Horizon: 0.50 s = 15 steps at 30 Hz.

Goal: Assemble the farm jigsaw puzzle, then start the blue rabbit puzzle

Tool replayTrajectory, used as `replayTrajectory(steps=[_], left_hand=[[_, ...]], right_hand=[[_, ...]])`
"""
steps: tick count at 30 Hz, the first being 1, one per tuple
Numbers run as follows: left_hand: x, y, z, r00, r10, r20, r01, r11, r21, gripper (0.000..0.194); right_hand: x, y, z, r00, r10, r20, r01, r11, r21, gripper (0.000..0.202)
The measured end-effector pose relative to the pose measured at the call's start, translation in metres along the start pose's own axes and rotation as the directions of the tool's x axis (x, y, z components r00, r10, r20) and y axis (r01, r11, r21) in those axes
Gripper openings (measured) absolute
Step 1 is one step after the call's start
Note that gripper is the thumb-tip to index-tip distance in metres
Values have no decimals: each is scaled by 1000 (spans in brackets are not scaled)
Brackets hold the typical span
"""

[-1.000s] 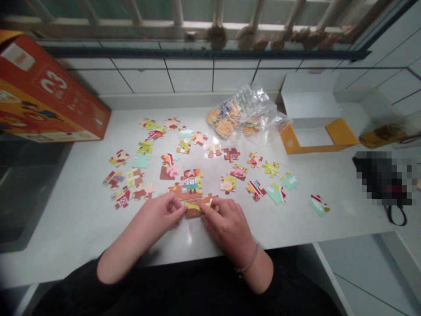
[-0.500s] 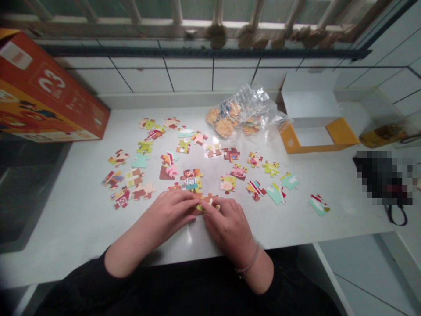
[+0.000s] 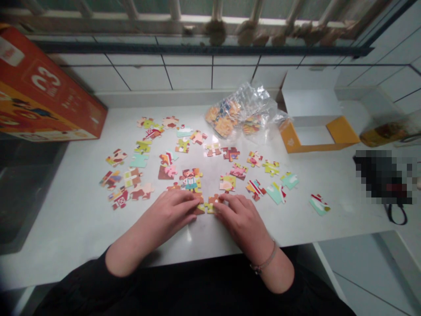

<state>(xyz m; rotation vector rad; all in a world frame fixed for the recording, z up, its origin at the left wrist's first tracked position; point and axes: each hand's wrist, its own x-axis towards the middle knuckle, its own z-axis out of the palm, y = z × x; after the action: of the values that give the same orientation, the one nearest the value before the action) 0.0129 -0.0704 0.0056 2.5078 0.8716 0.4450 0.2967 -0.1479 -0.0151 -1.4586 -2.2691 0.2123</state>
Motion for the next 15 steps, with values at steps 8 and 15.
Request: replayTrajectory(steps=[8, 15], left_hand=[[-3, -3, 2, 999, 44, -2, -44, 997, 67, 31], [-5, 1, 0, 998, 57, -3, -57, 994, 93, 31]], right_hand=[[-7, 19, -5, 996, -88, 8, 88, 996, -19, 37], [-4, 18, -2, 996, -92, -13, 92, 996, 17, 34]])
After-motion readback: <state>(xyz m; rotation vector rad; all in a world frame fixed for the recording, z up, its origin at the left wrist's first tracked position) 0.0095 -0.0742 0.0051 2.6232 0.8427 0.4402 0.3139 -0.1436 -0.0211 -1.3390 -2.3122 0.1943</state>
